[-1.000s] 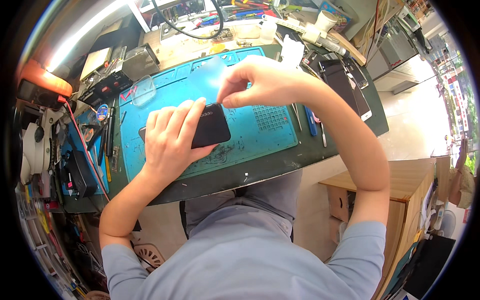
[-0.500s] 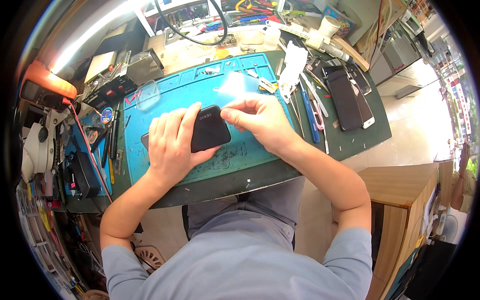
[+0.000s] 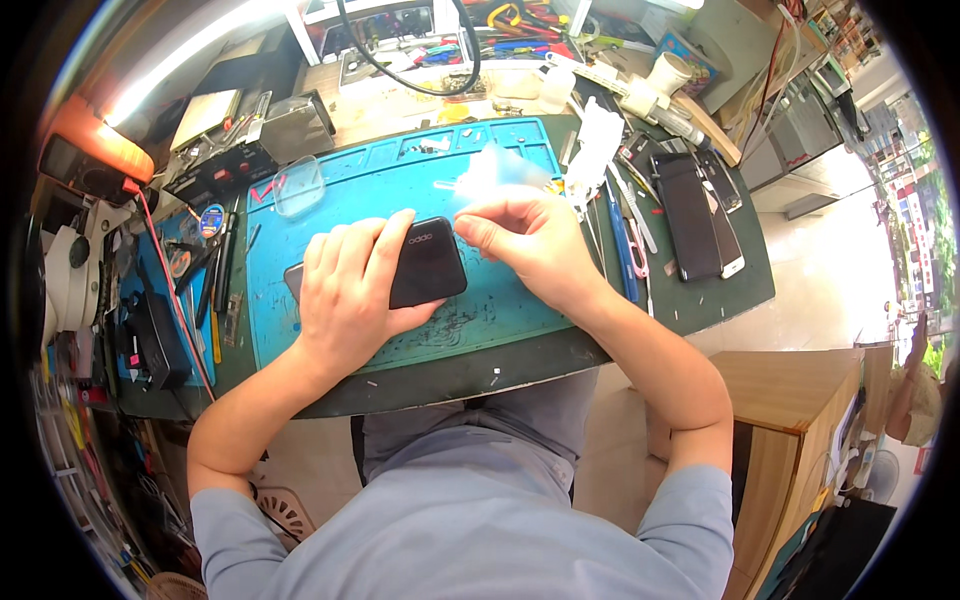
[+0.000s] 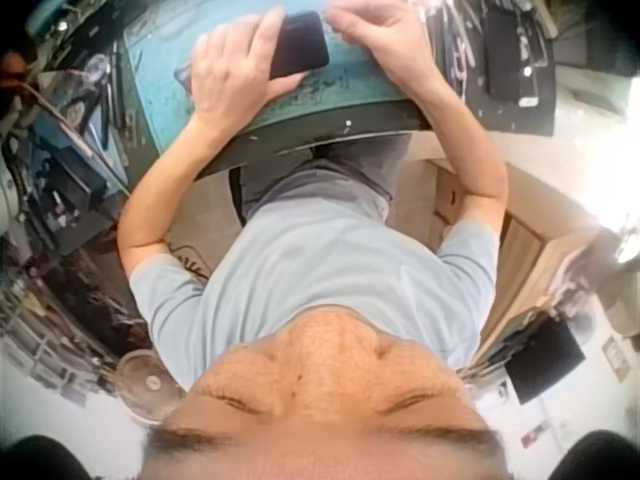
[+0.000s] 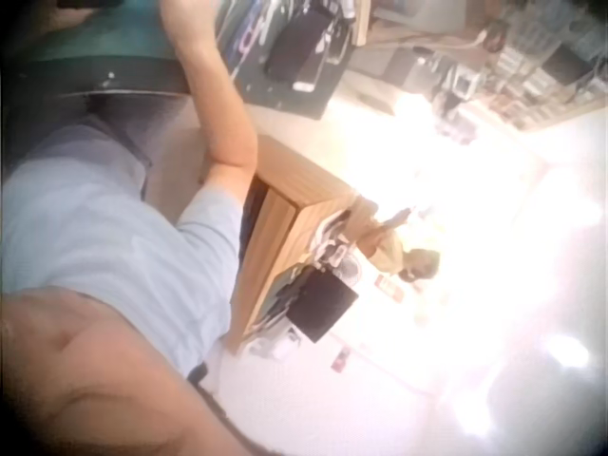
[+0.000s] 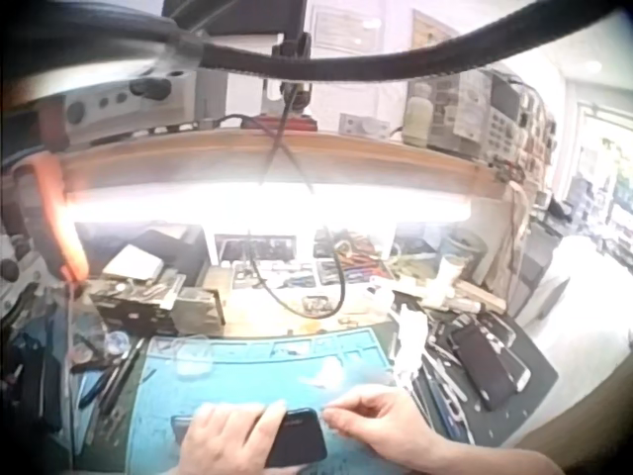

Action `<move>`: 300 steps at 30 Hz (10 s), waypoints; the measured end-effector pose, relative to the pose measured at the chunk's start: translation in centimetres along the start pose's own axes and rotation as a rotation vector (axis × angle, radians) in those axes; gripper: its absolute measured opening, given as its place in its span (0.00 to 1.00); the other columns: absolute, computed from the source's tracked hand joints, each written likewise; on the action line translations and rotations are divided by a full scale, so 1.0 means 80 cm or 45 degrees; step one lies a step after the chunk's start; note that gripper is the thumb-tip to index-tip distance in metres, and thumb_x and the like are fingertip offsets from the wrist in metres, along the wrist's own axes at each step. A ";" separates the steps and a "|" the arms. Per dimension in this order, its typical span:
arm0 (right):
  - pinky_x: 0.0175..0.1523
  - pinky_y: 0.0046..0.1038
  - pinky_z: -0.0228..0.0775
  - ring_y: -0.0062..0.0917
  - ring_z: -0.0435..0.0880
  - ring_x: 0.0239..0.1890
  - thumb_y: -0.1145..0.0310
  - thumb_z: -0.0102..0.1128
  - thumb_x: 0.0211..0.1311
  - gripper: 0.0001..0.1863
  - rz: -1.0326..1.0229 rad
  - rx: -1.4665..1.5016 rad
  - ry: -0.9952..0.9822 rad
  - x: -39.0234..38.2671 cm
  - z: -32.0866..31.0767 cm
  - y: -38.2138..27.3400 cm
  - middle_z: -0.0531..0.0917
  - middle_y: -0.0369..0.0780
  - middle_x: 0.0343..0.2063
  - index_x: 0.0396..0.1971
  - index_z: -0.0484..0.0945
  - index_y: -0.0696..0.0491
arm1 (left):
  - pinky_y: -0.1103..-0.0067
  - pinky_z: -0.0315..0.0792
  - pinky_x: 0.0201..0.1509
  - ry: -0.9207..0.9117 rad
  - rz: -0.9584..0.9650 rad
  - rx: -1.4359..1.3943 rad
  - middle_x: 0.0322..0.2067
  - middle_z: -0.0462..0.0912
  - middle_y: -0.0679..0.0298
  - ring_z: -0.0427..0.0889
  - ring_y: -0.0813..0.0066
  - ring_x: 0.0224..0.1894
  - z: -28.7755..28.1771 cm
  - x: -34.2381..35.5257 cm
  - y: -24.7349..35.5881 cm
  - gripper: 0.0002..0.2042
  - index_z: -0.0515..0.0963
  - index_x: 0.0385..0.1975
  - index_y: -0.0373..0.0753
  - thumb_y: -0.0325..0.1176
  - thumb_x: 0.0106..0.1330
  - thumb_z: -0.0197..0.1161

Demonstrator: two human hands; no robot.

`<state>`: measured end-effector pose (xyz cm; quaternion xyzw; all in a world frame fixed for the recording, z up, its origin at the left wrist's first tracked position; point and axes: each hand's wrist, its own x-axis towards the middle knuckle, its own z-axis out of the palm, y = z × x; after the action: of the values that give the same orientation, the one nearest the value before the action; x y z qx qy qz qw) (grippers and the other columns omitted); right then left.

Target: The person uses a plastic card to pry the back cover off a smartphone, then applies liquid adhesive to the edges of the phone's frame and reattaches the back cover.

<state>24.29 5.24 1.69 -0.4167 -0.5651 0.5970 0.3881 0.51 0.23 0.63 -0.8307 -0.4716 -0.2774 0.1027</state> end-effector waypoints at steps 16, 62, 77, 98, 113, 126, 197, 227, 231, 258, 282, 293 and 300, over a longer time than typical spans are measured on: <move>0.38 0.18 0.74 0.13 0.81 0.32 0.68 0.74 0.65 0.08 0.019 -0.133 -0.196 0.019 -0.012 -0.018 0.87 0.32 0.32 0.39 0.88 0.55 | 0.70 0.68 0.46 0.067 0.084 0.019 0.43 0.76 0.63 0.77 0.67 0.41 -0.001 0.003 -0.002 0.38 0.75 0.57 0.37 0.48 0.45 0.79; 0.33 0.18 0.76 0.14 0.82 0.28 0.73 0.75 0.62 0.07 0.037 -0.236 -0.112 0.017 -0.003 -0.030 0.88 0.35 0.30 0.38 0.89 0.57 | 0.68 0.68 0.51 -0.003 0.028 -0.049 0.46 0.75 0.63 0.76 0.66 0.44 0.002 -0.003 -0.003 0.43 0.73 0.61 0.37 0.48 0.42 0.81; 0.27 0.19 0.74 0.17 0.82 0.24 0.77 0.74 0.60 0.04 0.063 -0.476 -0.316 0.044 -0.002 -0.062 0.84 0.37 0.27 0.33 0.87 0.59 | 0.71 0.67 0.48 0.068 0.027 -0.012 0.44 0.75 0.63 0.76 0.69 0.42 0.008 -0.008 -0.005 0.43 0.74 0.59 0.37 0.54 0.42 0.78; 0.38 0.24 0.83 0.21 0.88 0.39 0.72 0.75 0.61 0.19 0.242 0.074 -0.221 0.024 -0.009 -0.021 0.89 0.39 0.42 0.52 0.84 0.59 | 0.61 0.61 0.74 0.169 0.142 -0.242 0.66 0.71 0.53 0.72 0.53 0.67 -0.006 0.004 -0.026 0.53 0.65 0.69 0.36 0.54 0.42 0.81; 0.61 0.36 0.79 0.27 0.84 0.56 0.65 0.62 0.74 0.27 0.227 0.486 -0.447 -0.006 0.080 -0.035 0.82 0.43 0.59 0.69 0.70 0.56 | 0.57 0.74 0.70 0.232 -0.736 -3.001 0.64 0.75 0.53 0.78 0.60 0.65 -0.024 0.015 -0.084 0.35 0.62 0.72 0.34 0.59 0.80 0.45; 0.36 0.23 0.76 0.17 0.85 0.31 0.62 0.63 0.72 0.14 0.392 -0.458 -0.976 0.038 0.039 -0.046 0.87 0.36 0.27 0.39 0.87 0.59 | 0.55 0.77 0.67 -0.130 -1.134 -2.705 0.62 0.75 0.48 0.77 0.53 0.65 -0.020 0.023 -0.060 0.27 0.62 0.69 0.31 0.35 0.75 0.60; 0.28 0.21 0.72 0.14 0.79 0.22 0.69 0.63 0.70 0.10 0.161 0.098 -0.354 0.020 0.050 0.006 0.85 0.37 0.23 0.33 0.86 0.61 | 0.58 0.78 0.65 0.192 -1.129 -2.642 0.57 0.79 0.54 0.80 0.56 0.60 0.001 0.000 -0.054 0.22 0.66 0.66 0.33 0.43 0.82 0.52; 0.32 0.26 0.71 0.17 0.80 0.26 0.71 0.68 0.64 0.07 -0.128 -0.436 -0.440 0.014 0.051 0.012 0.85 0.38 0.22 0.32 0.87 0.60 | 0.60 0.81 0.61 -0.345 -1.265 -2.346 0.56 0.79 0.48 0.83 0.56 0.57 -0.013 0.009 -0.049 0.30 0.60 0.72 0.39 0.35 0.73 0.64; 0.34 0.32 0.73 0.29 0.84 0.27 0.67 0.68 0.63 0.10 -0.025 -0.396 -0.492 0.017 0.048 0.004 0.86 0.43 0.25 0.33 0.87 0.59 | 0.58 0.79 0.64 -0.343 -1.282 -2.360 0.62 0.75 0.46 0.79 0.54 0.63 -0.013 0.009 -0.049 0.32 0.58 0.73 0.39 0.35 0.73 0.64; 0.31 0.20 0.72 0.14 0.80 0.26 0.64 0.65 0.73 0.11 0.184 0.001 -0.736 0.019 0.039 -0.003 0.85 0.34 0.27 0.39 0.86 0.58 | 0.53 0.68 0.74 -0.232 -0.988 -2.726 0.76 0.54 0.46 0.63 0.49 0.75 -0.011 0.019 -0.068 0.37 0.51 0.77 0.39 0.33 0.71 0.60; 0.29 0.19 0.69 0.13 0.78 0.23 0.66 0.69 0.69 0.11 0.197 -0.119 -0.562 0.016 0.048 0.001 0.84 0.33 0.22 0.34 0.87 0.60 | 0.53 0.78 0.66 0.216 -1.033 -2.763 0.69 0.68 0.52 0.74 0.57 0.68 0.005 0.012 -0.078 0.16 0.67 0.60 0.52 0.27 0.77 0.57; 0.29 0.25 0.72 0.16 0.80 0.23 0.68 0.72 0.65 0.09 0.050 -0.327 -0.616 0.013 0.048 -0.001 0.84 0.37 0.21 0.33 0.88 0.60 | 0.52 0.76 0.69 -0.151 -1.137 -2.651 0.71 0.66 0.51 0.72 0.52 0.71 0.003 0.009 -0.062 0.19 0.66 0.61 0.52 0.27 0.75 0.61; 0.30 0.26 0.72 0.19 0.82 0.24 0.69 0.72 0.63 0.08 -0.013 -0.370 -0.660 0.012 0.047 0.000 0.85 0.39 0.22 0.33 0.88 0.60 | 0.52 0.74 0.70 -0.264 -1.220 -2.660 0.69 0.68 0.48 0.72 0.51 0.70 0.001 0.012 -0.058 0.19 0.66 0.58 0.50 0.25 0.72 0.64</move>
<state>20.45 4.85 1.64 -0.2986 -0.7269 0.5945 0.1701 -2.99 3.45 0.64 -0.2652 -0.2852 -0.4735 -0.7900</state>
